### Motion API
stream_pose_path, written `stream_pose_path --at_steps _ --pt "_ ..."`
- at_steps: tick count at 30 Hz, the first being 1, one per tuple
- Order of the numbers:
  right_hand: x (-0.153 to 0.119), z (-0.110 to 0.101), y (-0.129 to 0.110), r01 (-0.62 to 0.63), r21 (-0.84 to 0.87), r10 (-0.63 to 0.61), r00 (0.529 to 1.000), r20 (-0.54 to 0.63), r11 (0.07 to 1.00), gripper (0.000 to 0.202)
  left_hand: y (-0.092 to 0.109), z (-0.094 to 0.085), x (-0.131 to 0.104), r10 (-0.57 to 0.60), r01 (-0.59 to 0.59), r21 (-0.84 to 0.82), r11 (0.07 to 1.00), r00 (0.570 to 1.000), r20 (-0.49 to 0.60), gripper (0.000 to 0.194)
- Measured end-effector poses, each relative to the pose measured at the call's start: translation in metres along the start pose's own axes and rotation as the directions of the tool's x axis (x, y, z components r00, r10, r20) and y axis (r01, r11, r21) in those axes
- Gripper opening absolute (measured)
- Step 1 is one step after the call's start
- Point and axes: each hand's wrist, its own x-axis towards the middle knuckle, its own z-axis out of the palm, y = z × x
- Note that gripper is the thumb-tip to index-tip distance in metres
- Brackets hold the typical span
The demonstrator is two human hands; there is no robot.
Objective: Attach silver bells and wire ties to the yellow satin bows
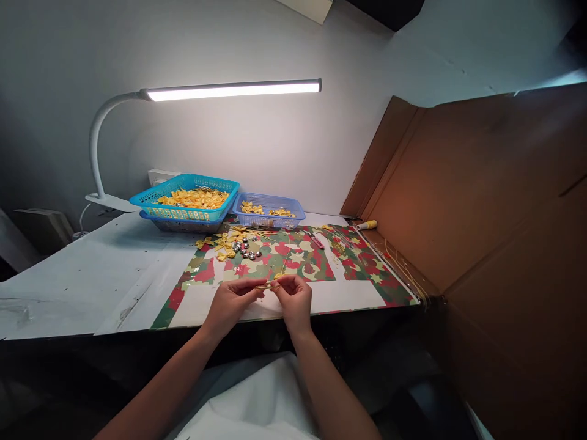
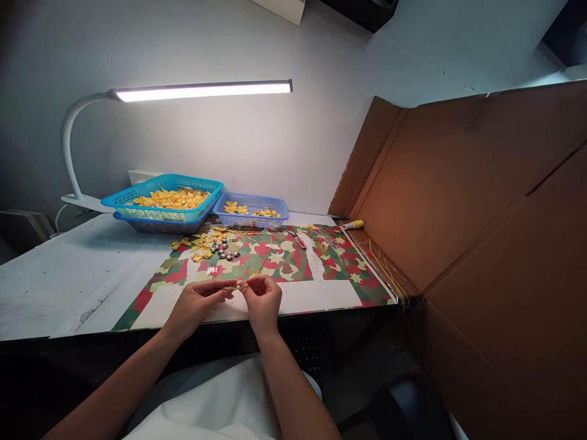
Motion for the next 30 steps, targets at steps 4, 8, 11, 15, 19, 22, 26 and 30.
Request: stream_pose_path --at_steps 4,8,11,15,19,22,26,30 --pt "-0.002 -0.001 0.001 0.000 0.020 0.000 1.000 0.007 1.000 0.028 -0.002 0.000 0.000 0.011 -0.011 -0.019 1.000 1.000 0.007 0.030" --pt "-0.004 -0.001 0.003 0.015 0.021 -0.016 1.000 0.020 1.000 0.031 -0.002 0.001 -0.001 0.027 -0.027 -0.022 0.999 1.000 0.014 0.032" --pt "-0.005 -0.002 0.003 0.031 0.017 -0.032 0.999 0.035 0.999 0.031 0.000 0.002 -0.002 0.040 -0.039 -0.012 0.999 0.999 0.025 0.031" --pt "-0.007 -0.003 0.001 0.053 0.005 -0.053 0.996 0.068 0.999 0.024 0.001 0.002 -0.002 0.053 -0.053 0.004 0.999 0.998 0.040 0.030" --pt "-0.011 -0.006 -0.001 0.118 -0.099 -0.103 0.983 0.152 0.988 0.018 -0.001 0.001 -0.002 0.062 -0.063 0.015 0.998 0.997 0.048 0.030" --pt "-0.012 -0.008 -0.001 0.181 -0.186 -0.149 0.973 0.175 0.966 0.016 -0.001 0.001 -0.002 0.071 -0.073 0.019 0.997 0.996 0.057 0.029" --pt "-0.012 -0.007 -0.002 0.196 -0.203 -0.165 0.973 0.162 0.959 0.018 0.000 0.002 -0.003 0.075 -0.077 0.018 0.997 0.995 0.072 0.029" --pt "-0.012 -0.007 -0.002 0.186 -0.198 -0.159 0.977 0.143 0.962 0.017 -0.001 0.002 -0.004 0.072 -0.074 0.012 0.997 0.994 0.084 0.035"
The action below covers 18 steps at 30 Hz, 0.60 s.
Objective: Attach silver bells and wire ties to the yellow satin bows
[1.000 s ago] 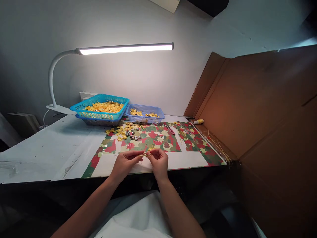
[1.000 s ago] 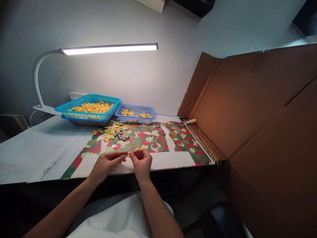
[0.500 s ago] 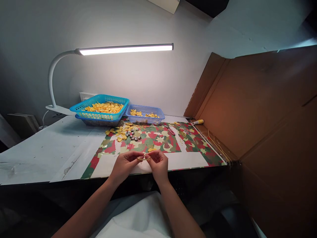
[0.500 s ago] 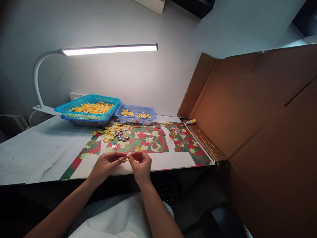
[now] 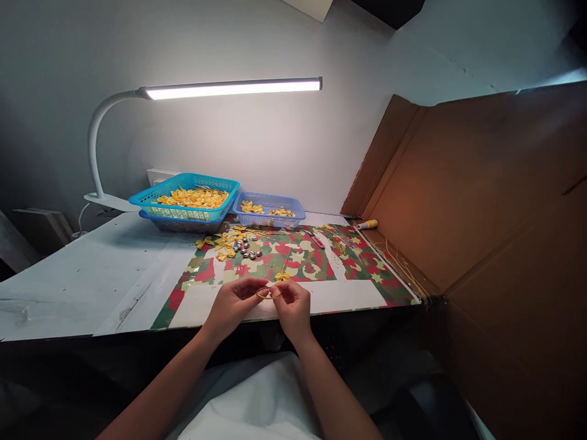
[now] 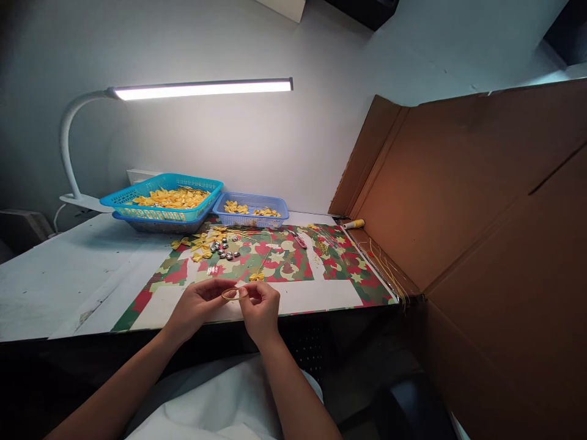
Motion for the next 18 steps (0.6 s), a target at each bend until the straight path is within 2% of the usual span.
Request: stream_pose_path --at_steps 3,14,18 --pt "-0.0001 -0.0004 0.0015 -0.013 0.015 0.014 1.000 -0.005 1.000 0.018 -0.0018 0.0001 -0.0009 0.006 -0.006 -0.008 1.000 1.000 0.003 0.038" --pt "0.0037 -0.0037 0.0015 -0.065 0.107 0.061 0.997 0.048 0.992 0.017 -0.0012 0.0002 -0.0005 0.046 -0.047 -0.057 0.997 0.999 -0.008 0.027" --pt "0.0034 -0.0041 -0.0011 -0.078 0.138 0.071 0.996 0.055 0.987 0.016 0.0003 0.0006 -0.0021 0.096 -0.098 -0.049 0.994 0.995 -0.029 0.021"
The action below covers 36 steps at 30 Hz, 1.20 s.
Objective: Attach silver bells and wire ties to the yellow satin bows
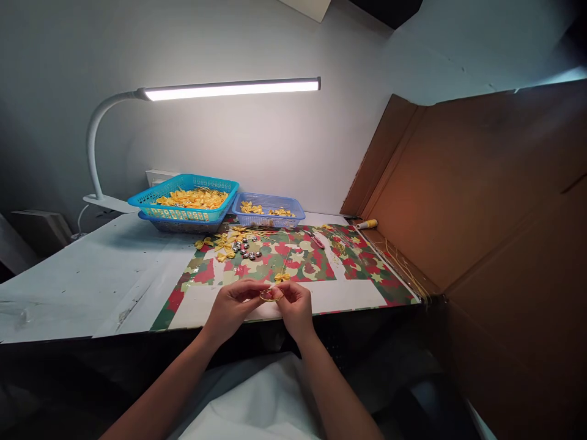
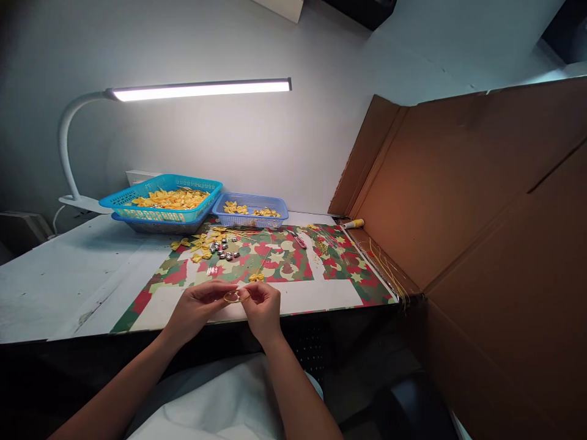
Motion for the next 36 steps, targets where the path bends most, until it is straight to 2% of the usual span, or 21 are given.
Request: stream_pose_path --at_steps 12,20,36 --pt "0.0046 -0.0037 -0.0048 -0.126 0.116 0.113 0.987 0.112 0.985 0.015 -0.0016 -0.0026 -0.0009 0.102 -0.102 0.022 0.995 0.995 -0.016 0.013" --pt "0.0053 -0.0063 -0.0049 -0.153 0.153 0.129 0.980 0.155 0.976 0.012 -0.0044 -0.0029 -0.0008 0.159 -0.159 0.003 0.987 0.987 -0.005 0.013" --pt "0.0062 -0.0094 -0.0073 -0.197 0.162 0.158 0.961 0.227 0.967 0.013 -0.0004 -0.0024 -0.0018 0.180 -0.180 0.022 0.983 0.984 0.012 0.015"
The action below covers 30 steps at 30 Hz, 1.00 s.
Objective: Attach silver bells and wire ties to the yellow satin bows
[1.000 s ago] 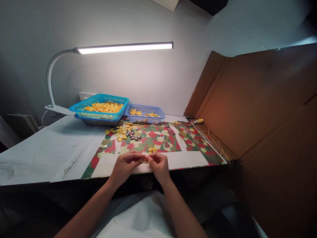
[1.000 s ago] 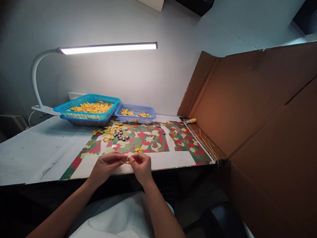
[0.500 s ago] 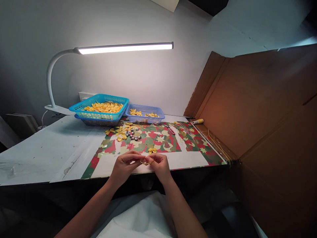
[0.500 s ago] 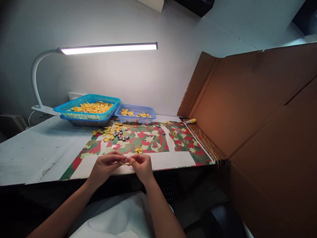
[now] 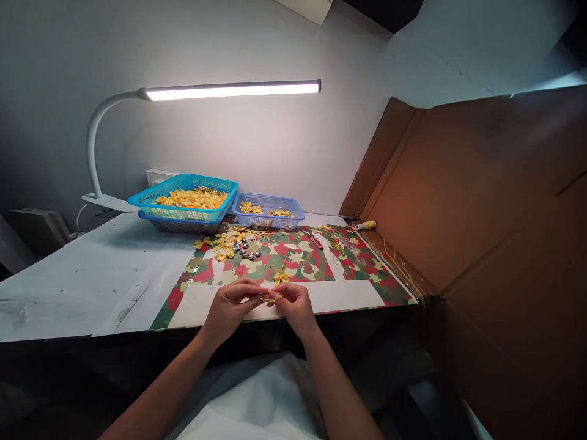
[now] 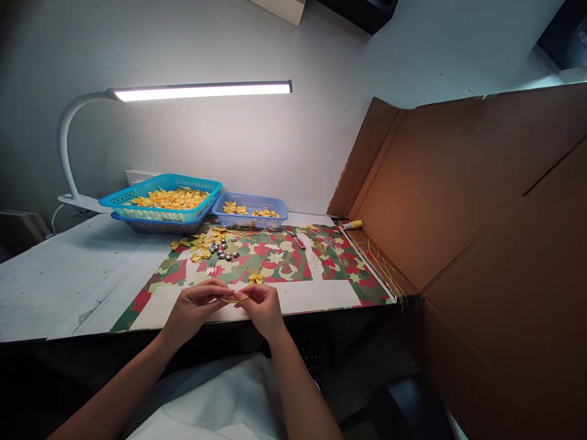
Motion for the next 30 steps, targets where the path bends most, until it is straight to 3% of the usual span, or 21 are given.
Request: stream_pose_path --at_steps 10,21,26,30 --pt "-0.001 -0.001 0.002 -0.027 0.038 0.026 0.999 0.031 0.999 0.016 -0.003 -0.002 -0.001 0.009 -0.009 0.024 1.000 1.000 -0.003 0.013" --pt "0.002 0.000 0.003 -0.032 -0.001 0.032 0.999 -0.018 0.999 0.017 -0.011 -0.003 -0.002 0.039 -0.043 0.089 0.995 0.998 0.046 0.015" --pt "0.002 -0.003 0.006 -0.010 -0.076 0.005 0.998 -0.064 0.997 0.020 -0.010 -0.004 -0.003 0.033 -0.051 0.203 0.978 0.995 0.091 0.020" --pt "0.013 -0.023 0.004 0.008 -0.177 -0.041 0.983 -0.180 0.984 0.023 -0.006 -0.006 0.015 -0.023 -0.037 0.377 0.926 0.988 0.154 0.029"
